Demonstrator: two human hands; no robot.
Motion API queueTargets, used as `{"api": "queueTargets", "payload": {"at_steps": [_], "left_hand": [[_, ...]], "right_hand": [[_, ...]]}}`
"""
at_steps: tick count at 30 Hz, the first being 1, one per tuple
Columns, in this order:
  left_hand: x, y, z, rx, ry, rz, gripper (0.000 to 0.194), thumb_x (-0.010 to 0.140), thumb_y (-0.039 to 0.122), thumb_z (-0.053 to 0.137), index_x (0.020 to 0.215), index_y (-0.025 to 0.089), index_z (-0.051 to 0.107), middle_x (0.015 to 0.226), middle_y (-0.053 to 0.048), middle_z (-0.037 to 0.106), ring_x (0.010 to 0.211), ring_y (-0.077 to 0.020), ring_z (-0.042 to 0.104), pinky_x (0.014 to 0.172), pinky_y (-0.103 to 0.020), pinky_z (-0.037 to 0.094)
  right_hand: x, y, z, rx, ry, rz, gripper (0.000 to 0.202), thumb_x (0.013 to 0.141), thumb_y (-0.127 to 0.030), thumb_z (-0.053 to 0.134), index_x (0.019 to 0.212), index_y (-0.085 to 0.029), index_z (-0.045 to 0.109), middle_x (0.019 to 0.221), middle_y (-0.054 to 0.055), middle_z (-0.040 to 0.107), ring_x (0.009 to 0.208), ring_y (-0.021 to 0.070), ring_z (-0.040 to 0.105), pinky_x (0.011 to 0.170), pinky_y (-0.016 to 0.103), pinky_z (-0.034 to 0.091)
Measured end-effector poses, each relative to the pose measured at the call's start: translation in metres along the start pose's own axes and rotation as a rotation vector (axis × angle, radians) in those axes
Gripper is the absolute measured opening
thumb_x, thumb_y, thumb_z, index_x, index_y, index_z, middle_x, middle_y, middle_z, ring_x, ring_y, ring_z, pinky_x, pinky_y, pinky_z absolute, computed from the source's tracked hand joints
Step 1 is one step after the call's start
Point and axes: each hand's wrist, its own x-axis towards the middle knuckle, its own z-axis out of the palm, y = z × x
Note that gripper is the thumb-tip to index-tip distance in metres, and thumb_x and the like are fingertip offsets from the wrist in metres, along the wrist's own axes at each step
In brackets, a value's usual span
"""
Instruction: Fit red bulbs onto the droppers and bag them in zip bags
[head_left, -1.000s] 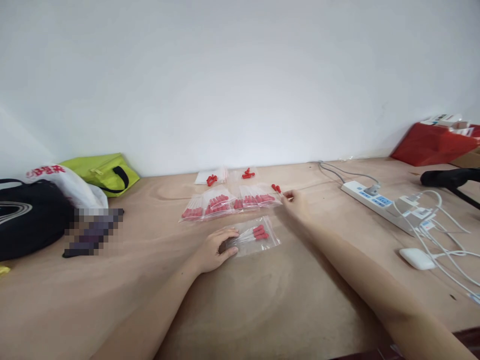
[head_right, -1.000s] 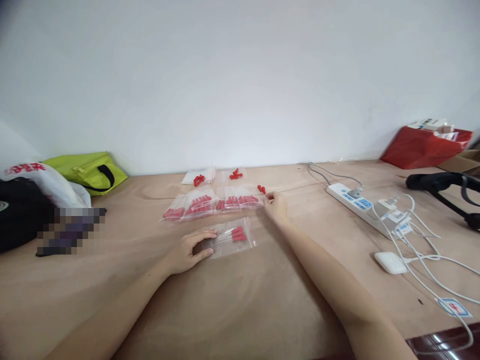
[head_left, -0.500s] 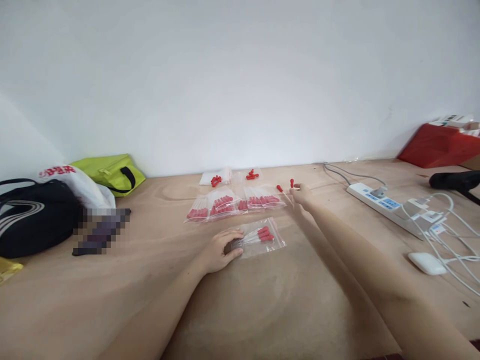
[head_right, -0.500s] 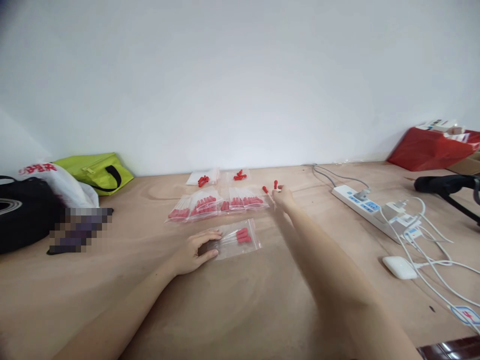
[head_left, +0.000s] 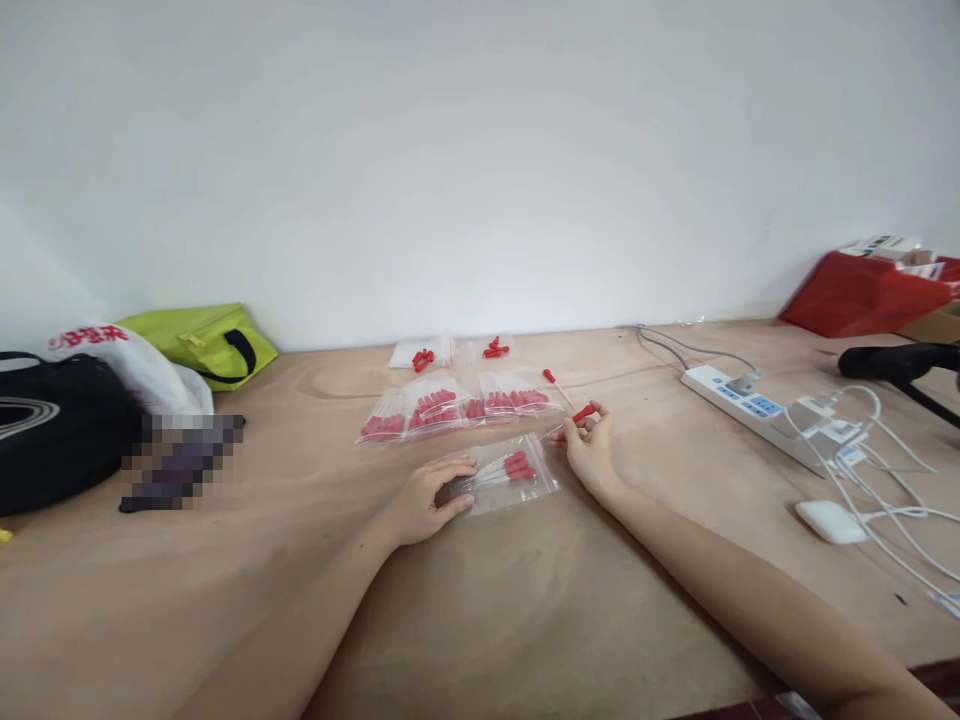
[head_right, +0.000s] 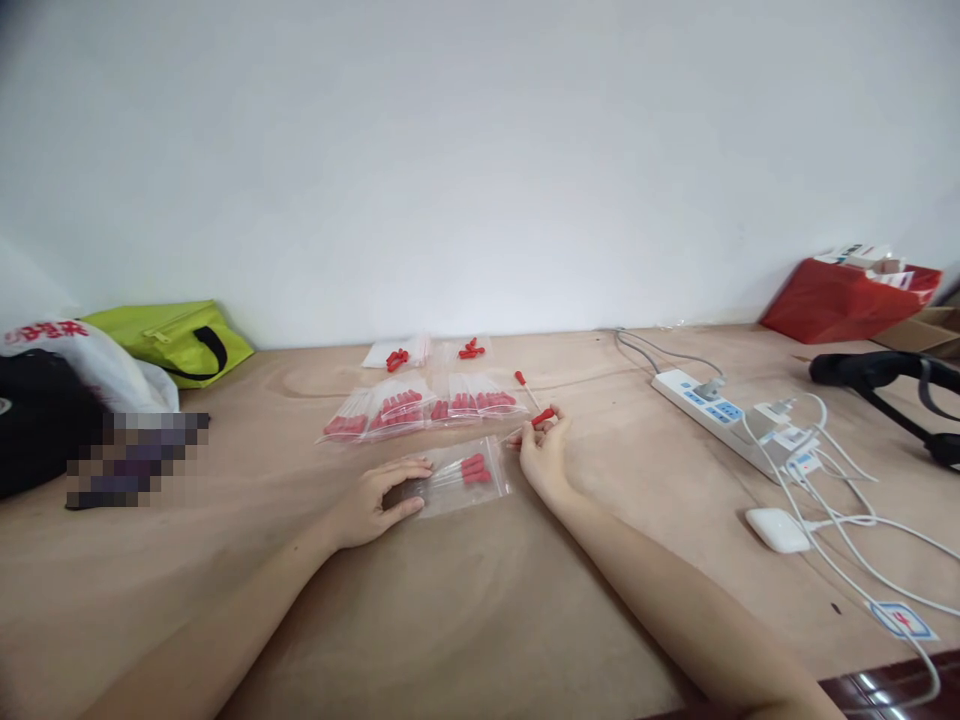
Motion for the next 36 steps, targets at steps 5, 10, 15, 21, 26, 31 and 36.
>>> {"api": "queueTargets", "payload": {"at_steps": [5,10,15,21,26,31,36], "left_hand": [[0.0,0.001,0.0,0.035,0.004,-0.02,0.033,0.08,0.032,0.052,0.111,0.023,0.053,0.116,-0.004,0.058,0.114,-0.0207,0.048,0.096,-0.037,0.038],[-0.001,0.002,-0.001,0.054,-0.012,-0.037,0.034,0.08,0.031,0.052,0.112,0.021,0.052,0.118,-0.006,0.056,0.115,-0.0214,0.047,0.097,-0.038,0.037],[-0.001,0.002,-0.001,0.047,-0.02,-0.031,0.034,0.08,0.031,0.052,0.112,0.022,0.052,0.117,-0.005,0.057,0.116,-0.0209,0.046,0.097,-0.037,0.037],[-0.001,-0.001,0.0,0.045,-0.025,-0.036,0.035,0.08,0.032,0.051,0.113,0.021,0.051,0.12,-0.006,0.055,0.117,-0.0212,0.045,0.098,-0.038,0.036],[-0.001,-0.001,0.001,0.051,-0.022,-0.038,0.035,0.08,0.032,0.051,0.113,0.021,0.051,0.12,-0.005,0.055,0.117,-0.0207,0.045,0.098,-0.037,0.036],[-0.001,-0.001,0.0,0.061,-0.02,-0.03,0.035,0.08,0.032,0.051,0.113,0.021,0.051,0.119,-0.005,0.055,0.116,-0.0203,0.045,0.097,-0.037,0.037],[0.0,-0.001,0.001,0.056,-0.004,-0.018,0.035,0.08,0.031,0.052,0.113,0.021,0.051,0.118,-0.005,0.056,0.114,-0.0201,0.047,0.096,-0.036,0.037]], "right_hand": [[-0.013,0.0,0.008,0.095,-0.092,0.053,0.045,0.069,-0.034,0.056,0.099,-0.026,0.023,0.069,-0.007,0.052,0.056,0.0125,0.06,0.056,0.029,0.054],[-0.024,-0.002,0.005,0.133,-0.107,0.098,0.048,0.066,-0.037,0.06,0.095,-0.026,0.024,0.066,-0.008,0.055,0.054,0.0119,0.06,0.054,0.028,0.053],[-0.021,-0.004,0.003,0.113,-0.075,0.084,0.047,0.065,-0.036,0.061,0.094,-0.025,0.026,0.063,-0.009,0.053,0.054,0.012,0.059,0.054,0.027,0.052],[-0.019,-0.001,0.006,0.094,-0.086,0.072,0.043,0.064,-0.034,0.061,0.093,-0.024,0.03,0.063,-0.009,0.053,0.055,0.0116,0.059,0.054,0.026,0.05],[-0.02,0.0,0.006,0.085,-0.11,0.121,0.042,0.059,-0.034,0.064,0.089,-0.023,0.037,0.062,-0.008,0.054,0.053,0.0113,0.057,0.052,0.025,0.048],[-0.02,0.001,0.004,-0.035,-0.196,0.17,0.034,0.056,-0.038,0.066,0.078,-0.018,0.05,0.066,0.0,0.059,0.057,0.0124,0.057,0.053,0.026,0.047],[-0.016,0.007,0.005,-0.205,-0.273,0.138,0.03,0.059,-0.039,0.063,0.077,-0.015,0.057,0.066,0.003,0.063,0.057,0.0144,0.058,0.052,0.026,0.045]]}}
